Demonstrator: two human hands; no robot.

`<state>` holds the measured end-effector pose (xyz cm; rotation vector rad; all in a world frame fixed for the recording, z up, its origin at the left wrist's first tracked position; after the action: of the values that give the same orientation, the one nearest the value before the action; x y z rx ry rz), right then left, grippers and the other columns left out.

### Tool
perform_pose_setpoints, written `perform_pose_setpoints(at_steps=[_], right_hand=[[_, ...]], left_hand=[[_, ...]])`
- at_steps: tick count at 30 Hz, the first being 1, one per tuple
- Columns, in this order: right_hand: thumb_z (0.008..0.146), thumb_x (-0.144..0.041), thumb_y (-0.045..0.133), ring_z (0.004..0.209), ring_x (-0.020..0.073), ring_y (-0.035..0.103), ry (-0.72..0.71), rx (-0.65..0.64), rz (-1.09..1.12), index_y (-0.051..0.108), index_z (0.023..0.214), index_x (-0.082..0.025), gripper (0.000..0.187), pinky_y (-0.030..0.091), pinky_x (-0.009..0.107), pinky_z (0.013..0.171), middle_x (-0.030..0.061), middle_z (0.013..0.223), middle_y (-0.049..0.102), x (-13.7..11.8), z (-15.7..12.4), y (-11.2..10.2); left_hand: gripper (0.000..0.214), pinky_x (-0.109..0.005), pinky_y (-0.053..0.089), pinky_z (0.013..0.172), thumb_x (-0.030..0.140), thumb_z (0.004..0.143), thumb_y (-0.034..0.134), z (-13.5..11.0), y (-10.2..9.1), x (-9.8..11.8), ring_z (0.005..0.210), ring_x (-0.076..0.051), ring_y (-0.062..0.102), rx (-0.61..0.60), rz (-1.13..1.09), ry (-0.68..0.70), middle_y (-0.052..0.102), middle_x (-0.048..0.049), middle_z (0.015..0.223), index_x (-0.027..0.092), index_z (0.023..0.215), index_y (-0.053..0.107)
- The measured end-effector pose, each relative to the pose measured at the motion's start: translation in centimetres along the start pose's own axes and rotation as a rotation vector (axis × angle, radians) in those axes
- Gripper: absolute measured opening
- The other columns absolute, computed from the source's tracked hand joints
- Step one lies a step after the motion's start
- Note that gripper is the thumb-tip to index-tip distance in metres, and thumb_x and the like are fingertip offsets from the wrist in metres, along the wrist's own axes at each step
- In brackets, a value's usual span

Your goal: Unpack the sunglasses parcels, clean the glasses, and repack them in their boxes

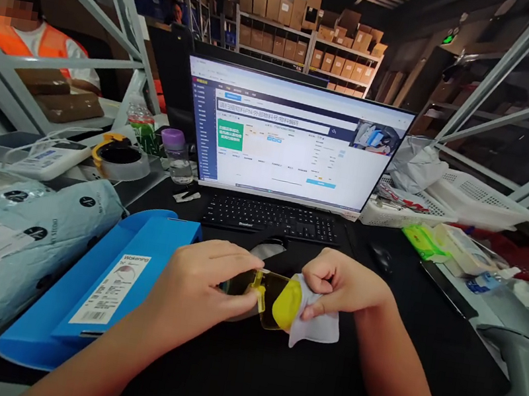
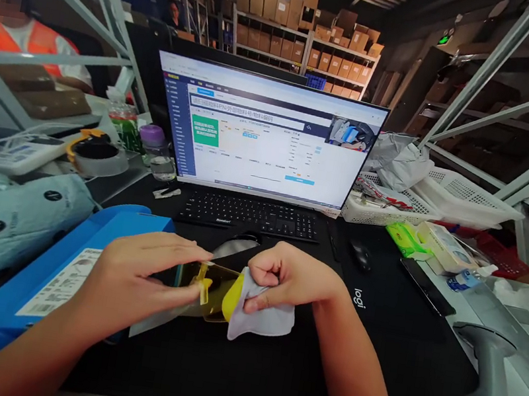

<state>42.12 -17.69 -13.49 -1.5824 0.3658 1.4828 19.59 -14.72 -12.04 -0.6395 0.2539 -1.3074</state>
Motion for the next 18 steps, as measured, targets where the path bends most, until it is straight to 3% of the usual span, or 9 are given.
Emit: perform_pose_setpoints(at_steps=[3, 5, 7, 8, 13, 16, 18], right_hand=[[0.077, -0.028, 0.08, 0.052, 0.0052, 0.025, 0.023, 0.067, -0.168, 0.029, 0.058, -0.021, 0.055, 0.02, 0.021, 0.049, -0.0104, 0.056, 0.03, -0.6, 0.9, 2.0], [0.075, -0.019, 0.08, 0.053, 0.0054, 0.026, 0.048, 0.213, -0.317, 0.031, 0.059, -0.02, 0.051, 0.019, 0.021, 0.051, -0.0106, 0.056, 0.031, -0.9, 1.7, 3.5], [0.074, -0.017, 0.081, 0.055, 0.0058, 0.028, 0.047, 0.33, -0.359, 0.034, 0.061, -0.02, 0.049, 0.019, 0.021, 0.052, -0.0106, 0.058, 0.034, -1.0, 2.1, 4.1], [0.074, -0.019, 0.082, 0.056, 0.0061, 0.029, 0.025, 0.326, -0.329, 0.034, 0.063, -0.02, 0.049, 0.02, 0.021, 0.053, -0.0105, 0.06, 0.035, -1.0, 2.2, 4.0], [0.073, -0.034, 0.085, 0.055, 0.0065, 0.026, -0.076, 0.067, -0.017, 0.03, 0.061, -0.022, 0.057, 0.022, 0.02, 0.05, -0.0099, 0.059, 0.031, -0.7, 0.6, 1.3], [0.07, -0.035, 0.088, 0.054, 0.0059, 0.024, -0.055, 0.113, 0.035, 0.029, 0.058, -0.022, 0.061, 0.019, 0.021, 0.048, -0.0101, 0.057, 0.028, -0.4, -0.6, -0.7], [0.062, -0.037, 0.092, 0.052, 0.0053, 0.022, -0.055, 0.242, 0.051, 0.028, 0.056, -0.022, 0.067, 0.017, 0.021, 0.046, -0.0106, 0.056, 0.028, -0.1, -1.3, -2.1]], left_hand=[[0.01, -0.028, 0.061, 0.062, 0.019, 0.084, 0.065, -0.3, 1.2, 0.2, 0.07, -0.019, 0.074, -0.039, 0.037, 0.037, 0.079, -0.0042, 0.081, 0.017, 0.087, 0.074], [0.012, -0.031, 0.063, 0.064, 0.019, 0.088, 0.062, -0.5, 1.7, 0.3, 0.071, -0.02, 0.075, -0.064, 0.072, 0.096, 0.079, -0.0051, 0.082, 0.016, 0.086, 0.074], [0.013, -0.031, 0.064, 0.067, 0.021, 0.09, 0.061, -0.6, 1.6, 0.3, 0.074, -0.021, 0.076, -0.079, 0.083, 0.123, 0.08, -0.0054, 0.085, 0.017, 0.09, 0.073], [0.012, -0.03, 0.064, 0.068, 0.022, 0.09, 0.062, -0.5, 1.3, 0.2, 0.075, -0.02, 0.076, -0.072, 0.079, 0.119, 0.08, -0.0051, 0.087, 0.018, 0.092, 0.073], [0.012, -0.025, 0.062, 0.069, 0.021, 0.084, 0.07, -0.1, -0.2, 0.1, 0.076, -0.017, 0.076, 0.005, 0.037, -0.006, 0.08, -0.0026, 0.087, 0.022, 0.096, 0.073], [0.012, -0.026, 0.063, 0.069, 0.022, 0.081, 0.071, -0.5, -0.1, -0.4, 0.074, -0.017, 0.075, 0.015, 0.01, -0.094, 0.079, -0.0003, 0.086, 0.023, 0.093, 0.074], [0.015, -0.03, 0.064, 0.071, 0.022, 0.078, 0.071, -0.9, -0.2, -1.3, 0.075, -0.018, 0.075, 0.066, 0.027, -0.191, 0.079, 0.0006, 0.087, 0.024, 0.092, 0.075]])
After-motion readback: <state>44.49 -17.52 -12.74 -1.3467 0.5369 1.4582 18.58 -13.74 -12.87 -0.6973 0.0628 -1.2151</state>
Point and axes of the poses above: each hand's wrist, its own z-axis towards the middle knuckle, its own y-axis out of the palm, x = y × z, the point moved 3 cm from there along z, towards the middle knuckle
